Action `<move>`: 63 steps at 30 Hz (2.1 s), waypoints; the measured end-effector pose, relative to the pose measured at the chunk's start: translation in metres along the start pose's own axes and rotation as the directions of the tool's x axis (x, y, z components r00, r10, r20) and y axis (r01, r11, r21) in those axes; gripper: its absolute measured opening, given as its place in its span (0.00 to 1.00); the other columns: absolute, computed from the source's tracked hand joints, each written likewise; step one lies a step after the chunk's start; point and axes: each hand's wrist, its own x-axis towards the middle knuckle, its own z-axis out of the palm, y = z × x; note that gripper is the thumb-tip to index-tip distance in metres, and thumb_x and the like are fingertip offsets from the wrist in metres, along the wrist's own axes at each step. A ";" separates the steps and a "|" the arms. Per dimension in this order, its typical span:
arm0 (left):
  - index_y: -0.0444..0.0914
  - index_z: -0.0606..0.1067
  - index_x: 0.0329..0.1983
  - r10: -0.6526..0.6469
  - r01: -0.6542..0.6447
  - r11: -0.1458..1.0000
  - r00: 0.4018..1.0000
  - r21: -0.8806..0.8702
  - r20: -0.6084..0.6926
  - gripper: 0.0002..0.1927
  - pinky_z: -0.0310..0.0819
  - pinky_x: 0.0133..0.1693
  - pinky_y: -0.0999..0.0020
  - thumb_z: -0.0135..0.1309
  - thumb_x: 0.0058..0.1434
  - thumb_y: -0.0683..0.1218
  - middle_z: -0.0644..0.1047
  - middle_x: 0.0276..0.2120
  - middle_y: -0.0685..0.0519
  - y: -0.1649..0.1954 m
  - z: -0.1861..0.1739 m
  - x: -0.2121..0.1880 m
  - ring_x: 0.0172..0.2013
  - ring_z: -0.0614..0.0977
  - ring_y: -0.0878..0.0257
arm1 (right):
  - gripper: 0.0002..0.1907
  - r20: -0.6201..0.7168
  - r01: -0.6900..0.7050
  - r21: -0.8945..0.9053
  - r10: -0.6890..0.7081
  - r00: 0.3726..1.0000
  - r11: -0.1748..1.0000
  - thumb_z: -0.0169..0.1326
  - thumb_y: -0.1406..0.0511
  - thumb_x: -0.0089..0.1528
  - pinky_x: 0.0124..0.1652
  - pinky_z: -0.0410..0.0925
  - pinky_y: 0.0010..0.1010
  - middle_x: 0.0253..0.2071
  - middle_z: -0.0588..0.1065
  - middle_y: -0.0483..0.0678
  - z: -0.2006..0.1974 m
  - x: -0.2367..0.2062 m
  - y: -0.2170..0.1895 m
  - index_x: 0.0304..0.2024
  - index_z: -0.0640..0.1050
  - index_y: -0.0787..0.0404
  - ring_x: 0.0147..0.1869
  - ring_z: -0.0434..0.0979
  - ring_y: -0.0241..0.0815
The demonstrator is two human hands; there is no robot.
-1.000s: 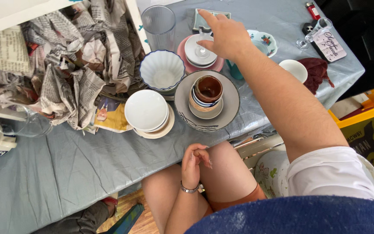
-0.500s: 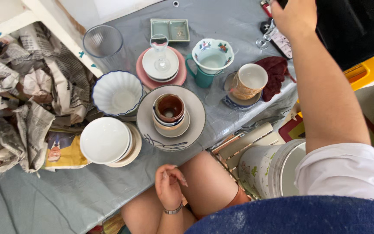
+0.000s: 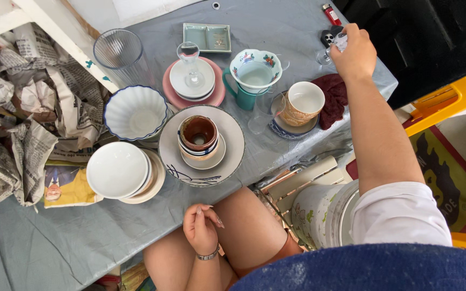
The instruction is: The person sits on the floor and washes small glass cups and vases by hand in a bucket of water, rubbing each item, then dries a glass with a cloth and places cleaned glassware on the table beside them.
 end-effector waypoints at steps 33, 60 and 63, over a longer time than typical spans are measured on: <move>0.42 0.76 0.32 -0.491 -0.904 0.239 0.203 0.356 0.847 0.08 0.73 0.43 0.52 0.60 0.55 0.50 0.76 0.39 0.52 -0.174 0.281 -0.248 0.43 0.79 0.53 | 0.21 0.896 -0.969 0.205 0.372 0.243 0.140 0.63 0.48 0.56 0.17 0.53 0.30 0.18 0.65 0.43 -0.015 -0.516 0.258 0.43 0.81 0.53 0.16 0.59 0.33; 0.40 0.75 0.34 -0.616 -0.873 0.186 0.254 0.451 0.745 0.14 0.73 0.38 0.50 0.59 0.58 0.54 0.79 0.29 0.48 -0.189 0.277 -0.250 0.34 0.82 0.49 | 0.16 0.797 -0.603 0.586 0.518 0.309 -0.541 0.47 0.60 0.67 0.26 0.62 0.31 0.25 0.69 0.39 0.027 -0.534 0.291 0.38 0.85 0.57 0.25 0.65 0.33; 0.40 0.74 0.34 -0.617 -0.872 0.187 0.255 0.453 0.744 0.13 0.73 0.38 0.51 0.59 0.58 0.54 0.79 0.29 0.48 -0.188 0.278 -0.250 0.34 0.82 0.49 | 0.16 0.812 -0.318 0.579 0.566 0.143 -0.750 0.46 0.61 0.68 0.33 0.65 0.34 0.33 0.80 0.48 0.021 -0.533 0.302 0.36 0.83 0.60 0.31 0.73 0.38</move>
